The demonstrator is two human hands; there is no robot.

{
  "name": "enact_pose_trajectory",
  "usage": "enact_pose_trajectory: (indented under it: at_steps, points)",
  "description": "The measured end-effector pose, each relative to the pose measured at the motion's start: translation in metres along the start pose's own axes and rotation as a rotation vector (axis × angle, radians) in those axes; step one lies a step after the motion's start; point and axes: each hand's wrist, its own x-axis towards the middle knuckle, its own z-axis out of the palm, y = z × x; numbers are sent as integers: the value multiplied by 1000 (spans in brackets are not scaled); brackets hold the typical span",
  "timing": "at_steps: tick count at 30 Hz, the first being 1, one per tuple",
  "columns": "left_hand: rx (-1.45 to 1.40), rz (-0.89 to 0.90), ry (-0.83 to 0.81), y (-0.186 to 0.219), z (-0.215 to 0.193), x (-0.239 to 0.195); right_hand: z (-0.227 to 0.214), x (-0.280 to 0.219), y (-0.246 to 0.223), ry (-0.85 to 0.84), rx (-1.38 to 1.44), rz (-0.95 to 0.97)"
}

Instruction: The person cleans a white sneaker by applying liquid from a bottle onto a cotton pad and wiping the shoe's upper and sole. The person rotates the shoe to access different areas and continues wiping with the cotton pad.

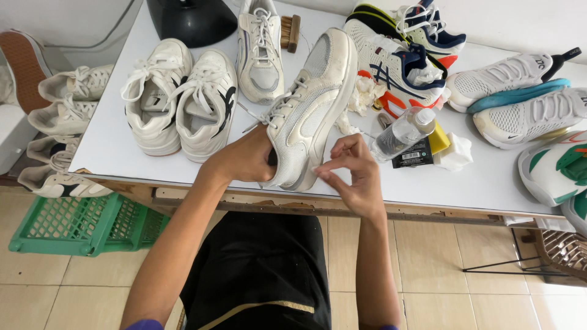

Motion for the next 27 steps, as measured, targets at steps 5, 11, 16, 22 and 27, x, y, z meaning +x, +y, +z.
enact_pose_trajectory:
  at_steps: [5,11,16,22,27]
  points:
    - [27,-6,9,-20,-3,-1,-3,38,21,299,-41,-143]
    - [71,-1,20,-6,-10,1,16,40,28,232,-222,-171]
    - [34,-10,7,-23,-4,-5,21,14,27,208,-196,-152]
    - [21,9,10,-13,-7,0,22,-26,41,191,-294,-256]
    - [-4,-17,-5,-15,-4,2,18,-43,38,65,-314,-322]
